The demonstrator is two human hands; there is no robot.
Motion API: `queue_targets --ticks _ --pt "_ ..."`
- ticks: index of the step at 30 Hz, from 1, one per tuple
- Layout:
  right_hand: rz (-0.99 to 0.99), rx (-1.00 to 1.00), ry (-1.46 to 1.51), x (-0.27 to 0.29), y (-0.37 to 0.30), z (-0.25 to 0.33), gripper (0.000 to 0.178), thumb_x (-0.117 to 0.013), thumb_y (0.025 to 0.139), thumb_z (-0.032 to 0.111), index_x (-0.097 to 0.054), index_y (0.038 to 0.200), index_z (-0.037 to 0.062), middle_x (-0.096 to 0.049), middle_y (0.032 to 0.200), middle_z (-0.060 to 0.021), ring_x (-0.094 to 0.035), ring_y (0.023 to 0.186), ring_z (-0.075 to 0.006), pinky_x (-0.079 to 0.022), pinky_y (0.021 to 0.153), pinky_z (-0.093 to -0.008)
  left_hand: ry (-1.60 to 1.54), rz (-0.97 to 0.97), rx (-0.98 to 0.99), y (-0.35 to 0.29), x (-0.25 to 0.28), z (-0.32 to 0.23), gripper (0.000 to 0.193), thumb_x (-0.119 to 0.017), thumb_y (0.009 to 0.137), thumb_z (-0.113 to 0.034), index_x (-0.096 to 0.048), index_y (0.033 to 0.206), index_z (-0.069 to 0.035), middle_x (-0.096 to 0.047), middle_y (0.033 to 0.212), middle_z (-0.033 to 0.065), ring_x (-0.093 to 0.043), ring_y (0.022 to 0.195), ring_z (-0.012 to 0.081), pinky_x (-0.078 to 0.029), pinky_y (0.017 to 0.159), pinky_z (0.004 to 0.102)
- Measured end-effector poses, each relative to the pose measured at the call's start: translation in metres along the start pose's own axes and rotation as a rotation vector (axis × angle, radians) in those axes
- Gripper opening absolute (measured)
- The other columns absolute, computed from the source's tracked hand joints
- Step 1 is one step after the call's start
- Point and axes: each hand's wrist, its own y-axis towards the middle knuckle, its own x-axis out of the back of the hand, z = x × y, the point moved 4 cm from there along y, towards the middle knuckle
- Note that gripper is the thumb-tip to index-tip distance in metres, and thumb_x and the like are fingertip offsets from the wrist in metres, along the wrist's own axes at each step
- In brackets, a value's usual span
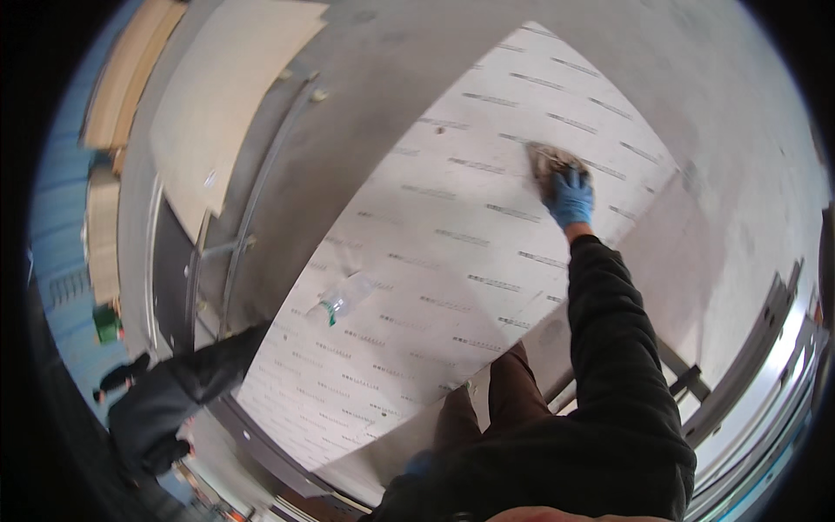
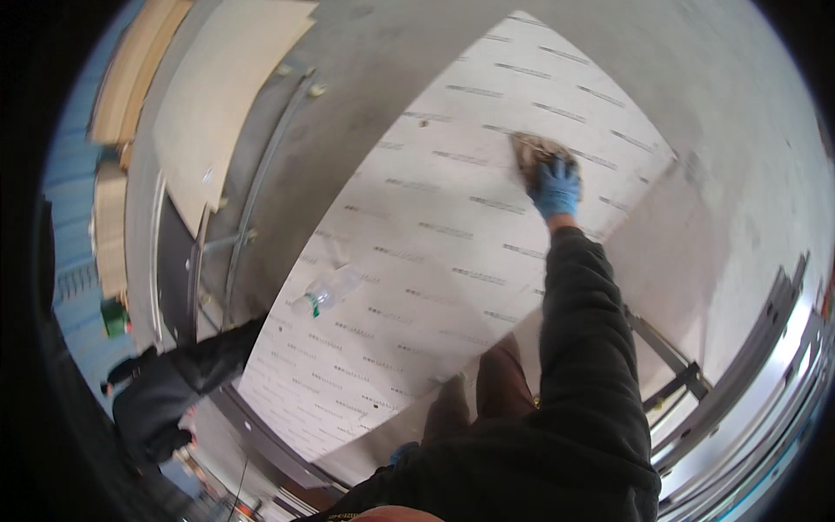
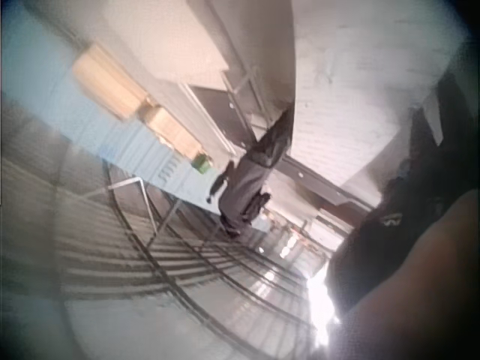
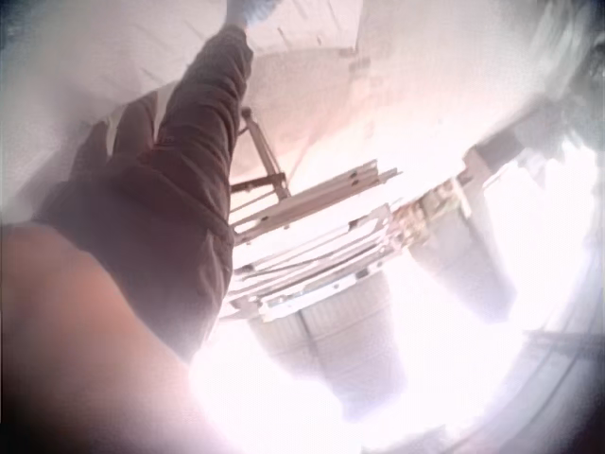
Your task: The person repeatedly picks up large white and brown flat panels from the floor and stacks them on a growing pile. They handle the panels one at a time, aligning edges and placing them flat. Toward the end, the person wipes a dark panel with a cloth.
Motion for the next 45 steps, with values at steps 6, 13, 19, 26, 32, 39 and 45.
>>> queue_targets --ticks 6,13,19,26,32,39,45 --pt "0.12 -0.178 0.333 0.026 -0.002 -0.015 0.032 -0.061 0.083 0.012 -0.066 0.114 0.0063 -0.072 0.106 -0.0194 -0.07 0.103 -0.0382 -0.055 0.093 -0.0493 0.553 -0.086 -0.475 0.031 0.018 -0.007 0.039 -0.055 0.1 -0.034 -0.064 0.13 -0.01 -0.067 0.127 0.0171 -0.063 0.121 0.0343 -0.05 0.102 0.049" --pt "0.681 -0.541 1.54 0.088 -0.197 0.04 0.027 -0.072 0.093 0.02 -0.068 0.116 0.0074 -0.071 0.103 -0.0065 -0.068 0.089 -0.0185 -0.059 0.072 -0.0354 -0.069 0.091 -0.305 0.094 0.066 -0.061 0.041 -0.052 0.102 -0.032 -0.06 0.133 -0.007 -0.065 0.128 0.016 -0.062 0.12 0.0317 -0.051 0.102 0.0456" --pt "0.748 -0.409 1.541 0.149 -0.394 0.138 0.046 -0.068 0.095 0.032 -0.065 0.13 0.003 -0.072 0.11 -0.0087 -0.068 0.093 -0.0176 -0.056 0.077 -0.0336 -0.396 0.376 -0.388 0.069 0.102 -0.112 0.042 -0.049 0.104 -0.031 -0.057 0.136 -0.004 -0.063 0.128 0.0152 -0.062 0.119 0.0295 -0.051 0.101 0.0428" --pt "0.694 -0.268 1.961 0.202 -0.553 0.209 0.052 -0.066 0.097 0.032 -0.059 0.136 -0.0011 -0.064 0.129 -0.0112 -0.057 0.122 -0.0222 -0.042 0.107 -0.0348 -0.461 0.541 -0.555 -0.031 0.111 -0.132 0.043 -0.046 0.107 -0.029 -0.053 0.139 -0.001 -0.062 0.129 0.0141 -0.061 0.118 0.0269 -0.051 0.101 0.0395" --pt "0.573 -0.142 1.853 0.268 -0.6 0.203 0.065 -0.072 0.095 0.042 -0.054 0.137 -0.0039 -0.064 0.125 -0.0139 -0.057 0.118 -0.0205 -0.046 0.105 -0.0357 -0.506 0.783 -0.711 -0.138 0.073 -0.158 0.044 -0.044 0.109 -0.028 -0.049 0.142 0.001 -0.06 0.13 0.0132 -0.061 0.117 0.0247 -0.051 0.101 0.0367" --pt "0.732 -0.132 1.796 0.275 -0.627 0.204 0.035 -0.066 0.096 0.014 -0.061 0.128 -0.0011 -0.068 0.113 -0.0068 -0.065 0.097 -0.016 -0.054 0.085 -0.0304 -0.931 0.205 -0.592 -0.172 0.068 -0.096 0.029 -0.071 0.096 -0.02 -0.068 0.117 -0.001 -0.069 0.1 0.0017 -0.063 0.087 0.0122 -0.054 0.076 0.0289" --pt "0.332 1.039 0.885 0.254 -0.631 0.28 0.027 -0.072 0.089 0.019 -0.069 0.111 0.003 -0.072 0.107 -0.0111 -0.07 0.091 -0.0274 -0.056 0.083 -0.0346 -1.308 -0.072 -0.561 -0.156 0.089 0.029 0.038 -0.075 0.094 -0.024 -0.068 0.123 0.0 -0.071 0.107 0.0064 -0.065 0.097 0.0157 -0.055 0.084 0.029"
